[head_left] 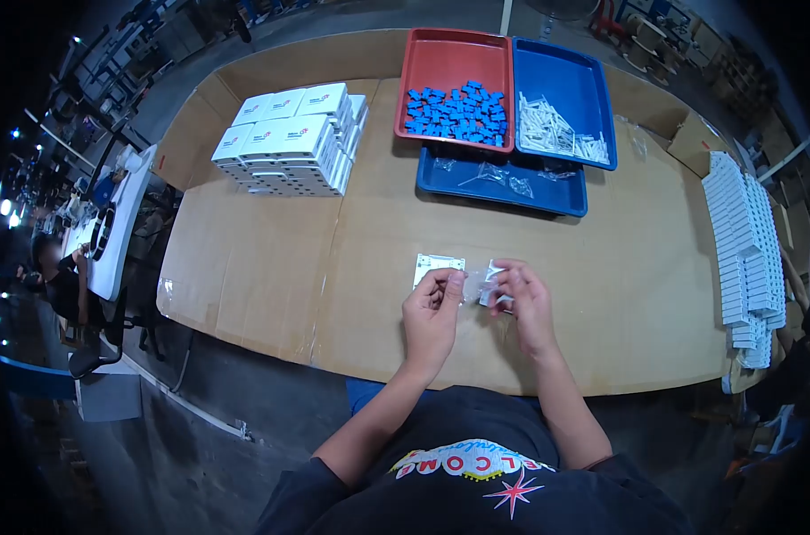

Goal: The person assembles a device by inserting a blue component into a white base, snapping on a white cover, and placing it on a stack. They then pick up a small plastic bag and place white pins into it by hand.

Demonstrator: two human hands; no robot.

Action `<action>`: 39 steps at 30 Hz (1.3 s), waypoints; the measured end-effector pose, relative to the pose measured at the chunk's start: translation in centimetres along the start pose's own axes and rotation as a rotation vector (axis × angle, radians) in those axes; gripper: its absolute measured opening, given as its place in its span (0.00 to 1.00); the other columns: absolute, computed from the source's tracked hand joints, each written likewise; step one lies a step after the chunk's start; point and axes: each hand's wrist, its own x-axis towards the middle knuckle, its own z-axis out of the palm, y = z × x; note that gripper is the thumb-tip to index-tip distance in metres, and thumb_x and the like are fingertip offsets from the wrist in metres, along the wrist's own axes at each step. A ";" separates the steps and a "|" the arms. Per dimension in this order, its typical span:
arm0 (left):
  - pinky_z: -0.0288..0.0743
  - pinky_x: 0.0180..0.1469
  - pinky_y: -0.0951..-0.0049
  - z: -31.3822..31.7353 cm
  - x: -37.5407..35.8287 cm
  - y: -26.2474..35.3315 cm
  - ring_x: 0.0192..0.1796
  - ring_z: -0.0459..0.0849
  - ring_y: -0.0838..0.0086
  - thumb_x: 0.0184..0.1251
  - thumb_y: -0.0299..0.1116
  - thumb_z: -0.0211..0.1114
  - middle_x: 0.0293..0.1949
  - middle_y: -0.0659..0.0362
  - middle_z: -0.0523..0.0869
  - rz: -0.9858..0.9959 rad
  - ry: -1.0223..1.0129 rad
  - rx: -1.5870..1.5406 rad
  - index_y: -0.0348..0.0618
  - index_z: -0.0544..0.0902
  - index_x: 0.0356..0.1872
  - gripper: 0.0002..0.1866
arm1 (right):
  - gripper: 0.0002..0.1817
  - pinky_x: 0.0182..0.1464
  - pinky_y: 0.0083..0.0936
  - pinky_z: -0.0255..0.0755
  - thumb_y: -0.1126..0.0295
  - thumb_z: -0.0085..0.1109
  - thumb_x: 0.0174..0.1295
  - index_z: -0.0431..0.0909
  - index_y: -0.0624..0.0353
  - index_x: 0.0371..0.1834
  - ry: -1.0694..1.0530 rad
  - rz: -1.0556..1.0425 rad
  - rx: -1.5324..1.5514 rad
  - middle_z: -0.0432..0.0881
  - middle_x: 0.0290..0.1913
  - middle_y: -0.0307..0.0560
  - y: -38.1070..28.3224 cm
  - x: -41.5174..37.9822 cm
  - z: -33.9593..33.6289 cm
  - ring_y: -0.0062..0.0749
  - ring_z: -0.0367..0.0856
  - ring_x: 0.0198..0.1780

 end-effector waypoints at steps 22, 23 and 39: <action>0.64 0.30 0.85 0.2 -0.2 1.3 0.29 0.71 0.91 0.82 0.32 0.65 0.30 0.69 0.81 0.043 -0.010 0.117 0.36 0.88 0.50 0.09 | 0.15 0.26 0.16 0.68 0.63 0.57 0.82 0.86 0.64 0.45 -0.036 -0.070 -0.119 0.80 0.24 0.37 -1.6 -0.6 0.0 0.14 0.75 0.23; 0.64 0.30 0.85 -0.2 0.3 1.7 0.29 0.71 0.91 0.83 0.33 0.64 0.29 0.70 0.80 0.018 0.085 0.083 0.37 0.88 0.49 0.10 | 0.16 0.25 0.15 0.67 0.62 0.56 0.83 0.86 0.63 0.44 0.115 -0.100 -0.077 0.79 0.23 0.36 -2.2 -0.2 -1.0 0.14 0.73 0.22; 0.77 0.43 0.81 2.6 -1.0 3.0 0.38 0.81 0.84 0.82 0.32 0.64 0.40 0.62 0.86 -0.114 -0.367 -0.002 0.36 0.85 0.51 0.09 | 0.17 0.26 0.15 0.69 0.61 0.57 0.82 0.86 0.65 0.46 -0.062 -0.064 -0.073 0.81 0.25 0.38 -5.6 -0.5 -2.6 0.15 0.75 0.22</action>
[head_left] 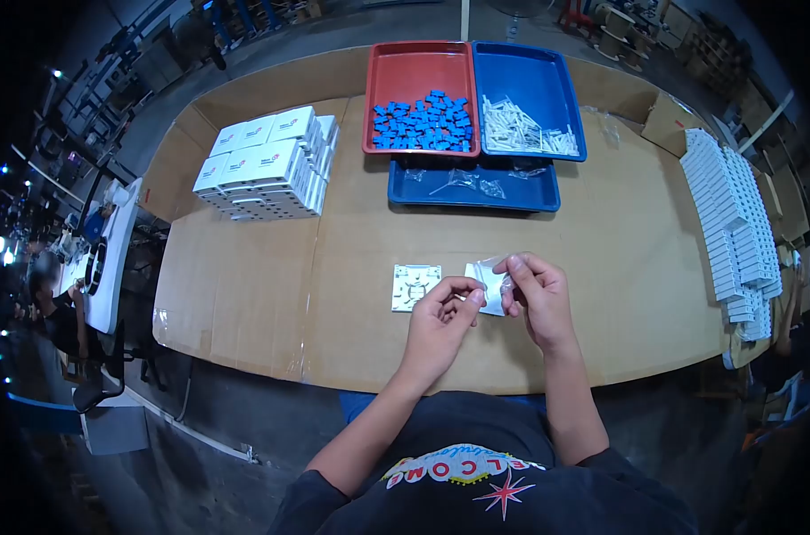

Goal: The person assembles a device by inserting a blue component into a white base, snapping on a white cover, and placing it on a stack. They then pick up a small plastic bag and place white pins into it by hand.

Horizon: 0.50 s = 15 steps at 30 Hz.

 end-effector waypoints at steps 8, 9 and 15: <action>0.72 0.38 0.85 -0.9 -0.2 -0.4 0.35 0.78 0.89 0.78 0.27 0.69 0.37 0.66 0.85 0.021 0.251 -0.006 0.36 0.85 0.47 0.06 | 0.14 0.53 0.21 0.75 0.65 0.61 0.79 0.81 0.64 0.59 0.287 -0.221 -0.197 0.84 0.49 0.41 -0.1 0.2 1.3 0.19 0.78 0.50; 0.70 0.37 0.86 -0.9 -0.1 -0.4 0.33 0.76 0.90 0.77 0.27 0.70 0.36 0.67 0.84 0.028 0.293 -0.008 0.36 0.85 0.46 0.05 | 0.14 0.53 0.21 0.75 0.67 0.62 0.78 0.81 0.64 0.58 0.244 -0.243 -0.246 0.84 0.48 0.40 -0.5 -0.1 1.3 0.19 0.78 0.49; 0.69 0.36 0.85 0.3 -0.4 -0.1 0.33 0.75 0.91 0.75 0.26 0.72 0.32 0.69 0.83 0.062 0.268 0.034 0.37 0.85 0.44 0.04 | 0.10 0.50 0.20 0.75 0.72 0.69 0.72 0.84 0.62 0.52 -0.022 -0.154 -0.399 0.86 0.43 0.38 -0.7 -1.5 3.7 0.17 0.79 0.46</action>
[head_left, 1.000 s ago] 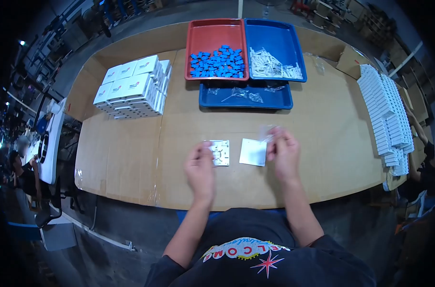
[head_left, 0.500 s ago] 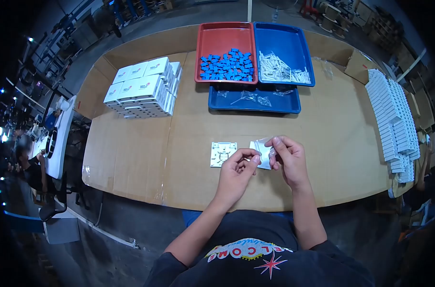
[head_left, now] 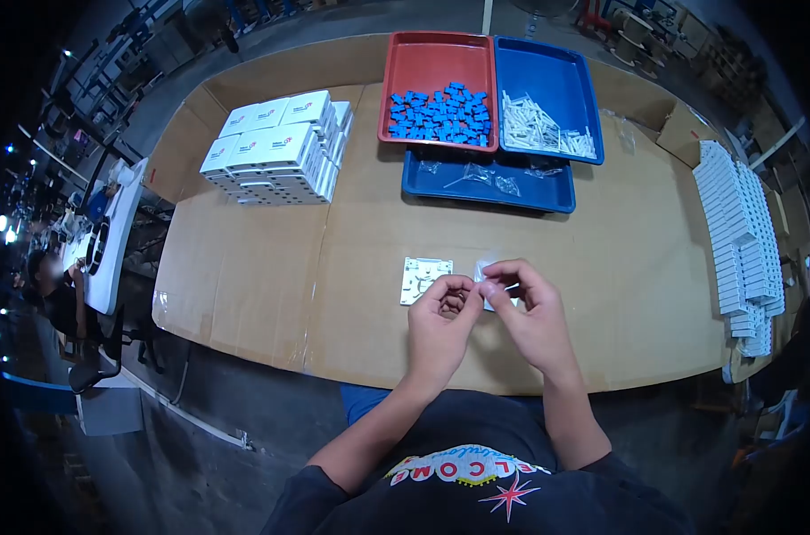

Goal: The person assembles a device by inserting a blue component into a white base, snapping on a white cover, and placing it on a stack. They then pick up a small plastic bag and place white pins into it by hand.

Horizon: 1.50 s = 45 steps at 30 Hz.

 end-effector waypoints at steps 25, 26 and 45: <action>0.80 0.39 0.68 -0.9 1.0 0.1 0.35 0.88 0.66 0.73 0.29 0.71 0.38 0.54 0.86 0.409 -0.080 0.499 0.37 0.84 0.44 0.07 | 0.08 0.45 0.19 0.86 0.76 0.66 0.74 0.89 0.69 0.49 -0.005 0.162 0.265 0.90 0.42 0.45 1.3 1.0 0.4 0.21 0.89 0.42; 0.80 0.39 0.67 -0.9 1.0 0.0 0.36 0.88 0.65 0.73 0.29 0.71 0.38 0.53 0.86 0.405 -0.080 0.489 0.37 0.84 0.44 0.07 | 0.08 0.44 0.19 0.86 0.75 0.67 0.73 0.89 0.69 0.49 -0.012 0.189 0.300 0.90 0.41 0.45 1.4 1.1 0.2 0.21 0.89 0.42; 0.78 0.38 0.78 -0.6 0.9 1.3 0.37 0.85 0.82 0.86 0.40 0.59 0.39 0.61 0.87 -0.242 -0.069 -0.146 0.39 0.84 0.50 0.14 | 0.07 0.46 0.27 0.82 0.85 0.67 0.58 0.87 0.63 0.37 0.169 -0.449 -0.259 0.83 0.47 0.47 1.5 0.1 0.6 0.32 0.87 0.46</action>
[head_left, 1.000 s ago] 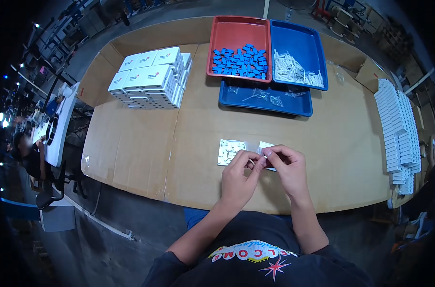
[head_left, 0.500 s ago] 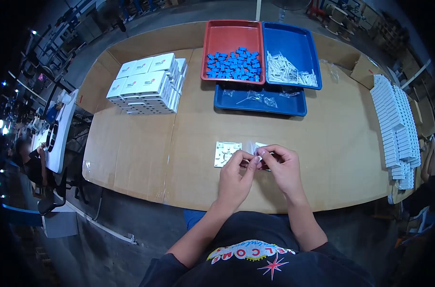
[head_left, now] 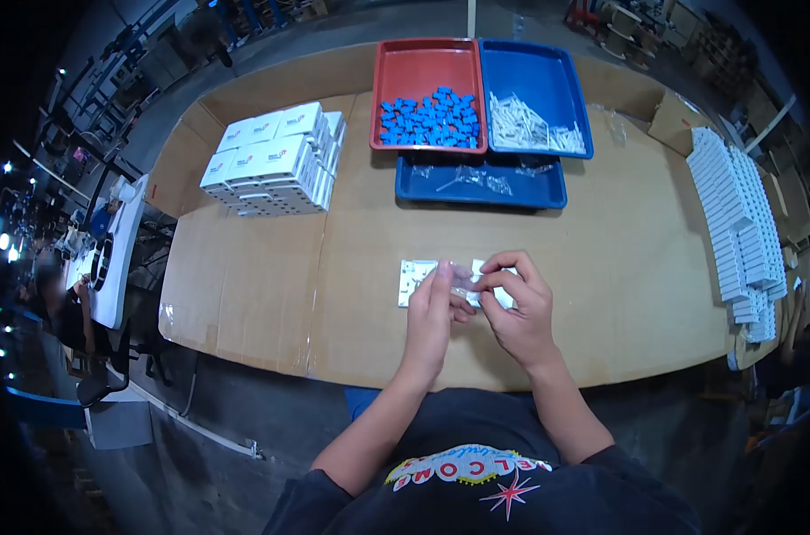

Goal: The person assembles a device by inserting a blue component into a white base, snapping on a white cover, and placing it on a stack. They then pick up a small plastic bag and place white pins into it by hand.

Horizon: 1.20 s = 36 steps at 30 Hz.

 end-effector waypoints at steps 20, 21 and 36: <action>0.76 0.50 0.78 0.8 -1.1 0.2 0.45 0.81 0.83 0.84 0.37 0.64 0.46 0.61 0.89 0.347 0.081 0.218 0.35 0.89 0.58 0.16 | 0.07 0.36 0.20 0.85 0.75 0.67 0.73 0.83 0.65 0.50 -0.245 0.782 0.785 0.85 0.39 0.40 1.3 -0.9 -2.6 0.20 0.87 0.37; 0.75 0.49 0.79 0.4 -1.1 0.1 0.44 0.81 0.83 0.84 0.37 0.64 0.45 0.61 0.88 0.337 0.084 0.226 0.35 0.89 0.57 0.16 | 0.06 0.36 0.21 0.86 0.75 0.66 0.73 0.82 0.65 0.49 -0.218 0.778 0.776 0.85 0.38 0.40 1.2 -0.9 -2.7 0.21 0.87 0.36; 0.68 0.64 0.60 -2.3 -0.2 1.0 0.56 0.84 0.63 0.52 0.37 0.85 0.56 0.60 0.89 0.885 -0.113 1.207 0.47 0.87 0.62 0.32 | 0.07 0.37 0.13 0.73 0.78 0.71 0.69 0.82 0.65 0.45 -0.163 0.628 0.553 0.83 0.39 0.36 1.9 -1.0 -0.8 0.10 0.77 0.35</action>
